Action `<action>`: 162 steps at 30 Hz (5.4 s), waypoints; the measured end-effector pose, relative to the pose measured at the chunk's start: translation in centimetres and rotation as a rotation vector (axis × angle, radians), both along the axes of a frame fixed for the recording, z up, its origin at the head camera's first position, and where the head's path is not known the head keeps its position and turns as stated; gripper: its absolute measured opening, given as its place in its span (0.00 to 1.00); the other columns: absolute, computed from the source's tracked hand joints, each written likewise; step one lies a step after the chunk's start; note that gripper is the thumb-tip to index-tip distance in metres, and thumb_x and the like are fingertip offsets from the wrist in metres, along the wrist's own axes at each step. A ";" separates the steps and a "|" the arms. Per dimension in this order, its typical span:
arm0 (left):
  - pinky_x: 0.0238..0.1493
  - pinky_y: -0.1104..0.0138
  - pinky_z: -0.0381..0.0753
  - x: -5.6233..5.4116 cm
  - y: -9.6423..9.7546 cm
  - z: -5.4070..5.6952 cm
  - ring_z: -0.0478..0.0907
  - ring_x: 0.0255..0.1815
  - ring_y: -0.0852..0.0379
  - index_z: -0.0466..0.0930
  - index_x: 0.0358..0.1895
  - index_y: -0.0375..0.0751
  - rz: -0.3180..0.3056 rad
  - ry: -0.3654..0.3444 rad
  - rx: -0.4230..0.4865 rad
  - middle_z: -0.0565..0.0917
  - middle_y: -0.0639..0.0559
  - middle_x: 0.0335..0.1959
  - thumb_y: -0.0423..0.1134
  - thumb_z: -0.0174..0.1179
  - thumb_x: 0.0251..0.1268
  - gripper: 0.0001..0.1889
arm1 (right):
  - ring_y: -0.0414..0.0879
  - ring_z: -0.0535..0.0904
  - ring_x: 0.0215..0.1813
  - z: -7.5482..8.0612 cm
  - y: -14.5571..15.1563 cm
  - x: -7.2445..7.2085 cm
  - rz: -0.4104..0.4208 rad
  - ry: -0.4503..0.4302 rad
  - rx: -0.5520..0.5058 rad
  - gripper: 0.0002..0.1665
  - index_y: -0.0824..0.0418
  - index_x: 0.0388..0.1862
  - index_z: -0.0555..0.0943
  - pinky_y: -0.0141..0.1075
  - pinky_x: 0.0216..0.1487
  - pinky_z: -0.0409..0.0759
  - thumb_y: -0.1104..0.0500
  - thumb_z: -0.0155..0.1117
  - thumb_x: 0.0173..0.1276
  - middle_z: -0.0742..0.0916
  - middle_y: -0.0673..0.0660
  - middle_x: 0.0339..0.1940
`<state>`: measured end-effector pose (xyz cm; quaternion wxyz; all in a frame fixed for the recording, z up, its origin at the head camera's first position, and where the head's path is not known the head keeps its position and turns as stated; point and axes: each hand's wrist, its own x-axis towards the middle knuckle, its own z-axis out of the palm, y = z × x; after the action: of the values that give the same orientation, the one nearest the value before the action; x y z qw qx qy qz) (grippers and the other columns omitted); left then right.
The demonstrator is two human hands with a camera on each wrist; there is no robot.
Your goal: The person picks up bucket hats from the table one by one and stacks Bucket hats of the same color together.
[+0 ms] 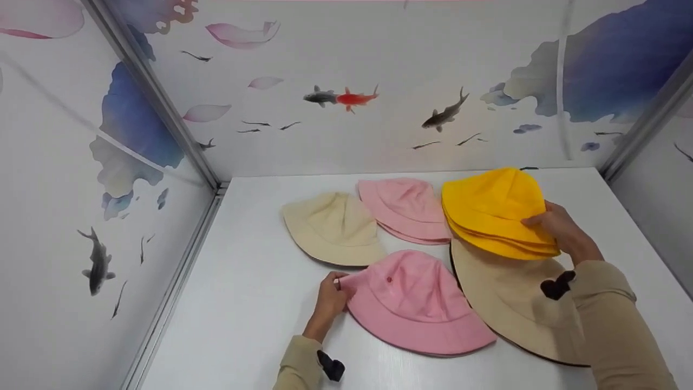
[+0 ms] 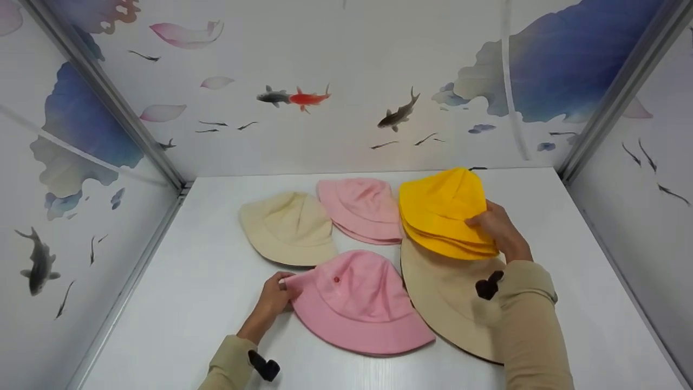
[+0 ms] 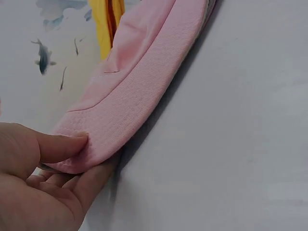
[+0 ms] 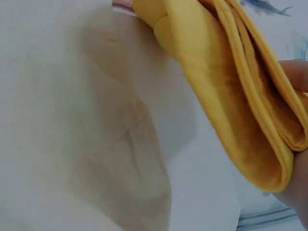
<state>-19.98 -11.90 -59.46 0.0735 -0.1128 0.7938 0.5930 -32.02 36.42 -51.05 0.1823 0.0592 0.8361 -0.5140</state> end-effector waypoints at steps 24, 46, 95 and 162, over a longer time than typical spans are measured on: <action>0.71 0.51 0.72 0.5 1.1 0.2 0.76 0.61 0.47 0.66 0.70 0.26 -0.024 -0.132 0.010 0.75 0.33 0.67 0.34 0.72 0.56 0.38 | 0.75 0.72 0.47 -1.2 -1.6 -1.0 0.008 0.373 0.881 0.19 0.84 0.53 0.70 0.68 0.48 0.75 0.66 0.51 0.73 0.76 0.81 0.46; 0.55 0.62 0.80 2.1 1.3 0.2 0.77 0.48 0.55 0.73 0.64 0.30 -0.119 -0.018 0.177 0.82 0.39 0.57 0.28 0.62 0.62 0.26 | 0.85 0.68 0.49 -4.8 -3.0 0.5 -0.065 0.429 0.791 0.27 0.94 0.54 0.59 0.77 0.52 0.67 0.65 0.41 0.73 0.70 0.92 0.47; 0.35 0.73 0.82 3.0 0.5 3.8 0.76 0.34 0.63 0.65 0.57 0.28 0.120 -0.024 0.764 0.77 0.53 0.36 0.29 0.57 0.71 0.17 | 0.48 0.75 0.46 -6.8 -17.9 9.8 0.384 -0.004 -0.032 0.36 0.65 0.68 0.71 0.38 0.46 0.74 0.40 0.60 0.73 0.82 0.58 0.49; 0.53 0.64 0.81 4.5 -5.5 1.7 0.75 0.51 0.52 0.69 0.66 0.23 0.245 -0.051 0.141 0.78 0.32 0.61 0.38 0.63 0.68 0.29 | 0.52 0.82 0.49 -4.7 -19.0 7.0 0.211 0.358 0.206 0.15 0.66 0.56 0.82 0.40 0.49 0.85 0.63 0.61 0.73 0.88 0.60 0.47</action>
<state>-15.50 -17.45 -57.81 0.0285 -0.2183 0.7283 0.6489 -25.07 17.41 -55.73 0.0768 -0.1024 0.9046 -0.4065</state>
